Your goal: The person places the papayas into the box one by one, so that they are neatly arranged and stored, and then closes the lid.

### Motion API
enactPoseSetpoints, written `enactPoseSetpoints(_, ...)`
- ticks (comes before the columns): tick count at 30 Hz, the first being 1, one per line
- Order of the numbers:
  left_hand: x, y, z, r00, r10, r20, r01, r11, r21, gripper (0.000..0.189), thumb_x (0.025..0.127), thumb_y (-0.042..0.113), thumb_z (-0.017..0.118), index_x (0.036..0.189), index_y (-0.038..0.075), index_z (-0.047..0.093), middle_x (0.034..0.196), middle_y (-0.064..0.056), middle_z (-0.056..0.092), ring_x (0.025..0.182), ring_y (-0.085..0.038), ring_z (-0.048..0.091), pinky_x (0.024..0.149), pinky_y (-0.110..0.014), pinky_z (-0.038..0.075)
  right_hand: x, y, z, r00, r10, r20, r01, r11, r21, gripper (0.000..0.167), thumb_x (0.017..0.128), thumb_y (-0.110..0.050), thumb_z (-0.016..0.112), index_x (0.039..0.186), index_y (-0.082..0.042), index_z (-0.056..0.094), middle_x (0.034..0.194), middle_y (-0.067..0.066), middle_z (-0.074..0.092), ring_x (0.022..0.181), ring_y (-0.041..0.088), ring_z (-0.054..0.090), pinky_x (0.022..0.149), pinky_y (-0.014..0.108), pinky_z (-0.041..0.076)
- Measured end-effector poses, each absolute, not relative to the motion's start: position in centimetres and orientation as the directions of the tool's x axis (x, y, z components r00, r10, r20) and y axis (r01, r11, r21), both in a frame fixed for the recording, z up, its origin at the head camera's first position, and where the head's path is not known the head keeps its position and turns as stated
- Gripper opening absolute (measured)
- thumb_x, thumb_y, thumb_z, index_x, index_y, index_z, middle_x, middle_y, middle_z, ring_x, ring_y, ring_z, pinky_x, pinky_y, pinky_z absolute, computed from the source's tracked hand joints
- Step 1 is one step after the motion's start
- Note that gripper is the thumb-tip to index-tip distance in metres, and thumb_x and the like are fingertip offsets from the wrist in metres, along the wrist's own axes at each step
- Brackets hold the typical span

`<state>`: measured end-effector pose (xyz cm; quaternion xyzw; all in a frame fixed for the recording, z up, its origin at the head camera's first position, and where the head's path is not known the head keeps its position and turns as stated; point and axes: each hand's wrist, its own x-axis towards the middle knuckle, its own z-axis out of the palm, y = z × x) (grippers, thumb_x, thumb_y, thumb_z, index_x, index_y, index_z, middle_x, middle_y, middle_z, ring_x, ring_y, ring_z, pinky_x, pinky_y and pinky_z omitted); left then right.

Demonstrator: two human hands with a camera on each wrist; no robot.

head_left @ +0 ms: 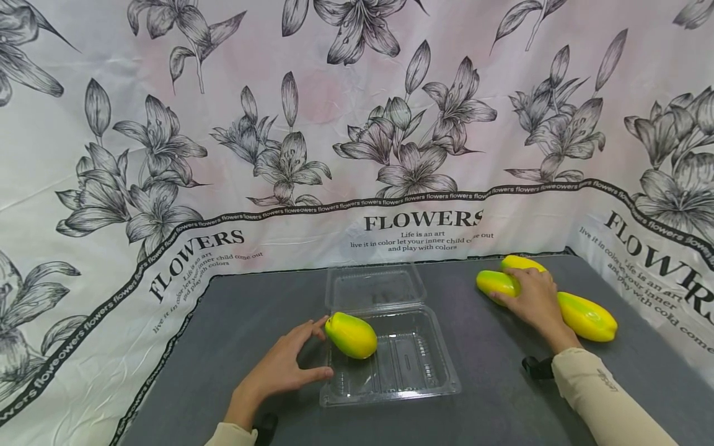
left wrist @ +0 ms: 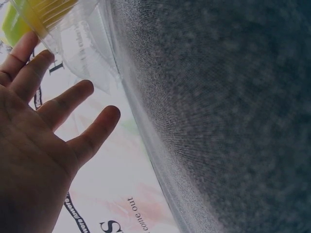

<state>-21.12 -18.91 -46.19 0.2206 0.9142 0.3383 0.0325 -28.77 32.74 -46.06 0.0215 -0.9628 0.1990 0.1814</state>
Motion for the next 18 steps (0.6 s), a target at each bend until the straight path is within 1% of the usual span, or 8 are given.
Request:
enactPoseSetpoints(5, -21.07, -18.90, -46.16, -0.904, 0.419, 0.078, 0.370, 0.679, 0.634, 0.057, 0.079, 0.054, 0.083, 0.122, 0.026, 0.058, 0.164, 0.018, 0.035, 0.154, -0.036, 0.031, 0.117, -0.073, 0.024, -28.61, 32.44, -45.81, -0.937, -0.026, 0.349, -0.167, 0.909, -0.381, 0.065, 0.085, -0.037, 0.082, 0.132, 0.003, 0.061, 0.124, 0.032, 0.060, 0.109, 0.052, 0.047, 0.091, 0.068, 0.035)
enactPoseSetpoints(10, -21.06, -18.86, -46.08, -0.905, 0.420, 0.074, 0.366, 0.676, 0.640, 0.056, 0.079, 0.053, 0.083, 0.122, 0.026, 0.058, 0.164, 0.017, 0.034, 0.154, -0.034, 0.031, 0.117, -0.073, 0.024, -28.47, 32.07, -45.70, -0.937, -0.080, 0.340, -0.220, 0.892, -0.396, 0.066, 0.086, -0.039, 0.081, 0.132, 0.004, 0.062, 0.124, 0.030, 0.062, 0.109, 0.047, 0.050, 0.089, 0.063, 0.038)
enactPoseSetpoints(14, -21.09, -18.80, -46.03, -0.907, 0.416, 0.067, 0.358, 0.678, 0.642, 0.056, 0.079, 0.054, 0.083, 0.121, 0.027, 0.058, 0.164, 0.018, 0.034, 0.154, -0.034, 0.031, 0.117, -0.073, 0.023, -28.46, 31.88, -45.56, -0.931, -0.128, 0.341, -0.266, 0.877, -0.400, 0.066, 0.088, -0.037, 0.080, 0.132, 0.007, 0.061, 0.126, 0.031, 0.063, 0.113, 0.047, 0.053, 0.096, 0.063, 0.037)
enactPoseSetpoints(16, -21.10, -18.78, -46.04, -0.908, 0.414, 0.064, 0.356, 0.680, 0.641, 0.056, 0.079, 0.054, 0.083, 0.121, 0.027, 0.058, 0.164, 0.018, 0.034, 0.154, -0.035, 0.030, 0.117, -0.074, 0.022, -28.48, 31.84, -45.48, -0.935, -0.148, 0.321, -0.278, 0.869, -0.409, 0.067, 0.089, -0.036, 0.079, 0.135, 0.008, 0.059, 0.129, 0.032, 0.062, 0.117, 0.048, 0.054, 0.101, 0.065, 0.037)
enactPoseSetpoints(18, -21.09, -18.78, -46.07, -0.908, 0.414, 0.063, 0.355, 0.682, 0.639, 0.055, 0.079, 0.054, 0.083, 0.121, 0.028, 0.058, 0.164, 0.019, 0.033, 0.154, -0.035, 0.030, 0.117, -0.074, 0.022, -28.53, 31.87, -45.42, -0.944, -0.167, 0.285, -0.281, 0.861, -0.424, 0.070, 0.090, -0.037, 0.077, 0.138, 0.009, 0.055, 0.134, 0.033, 0.059, 0.121, 0.049, 0.054, 0.102, 0.066, 0.039)
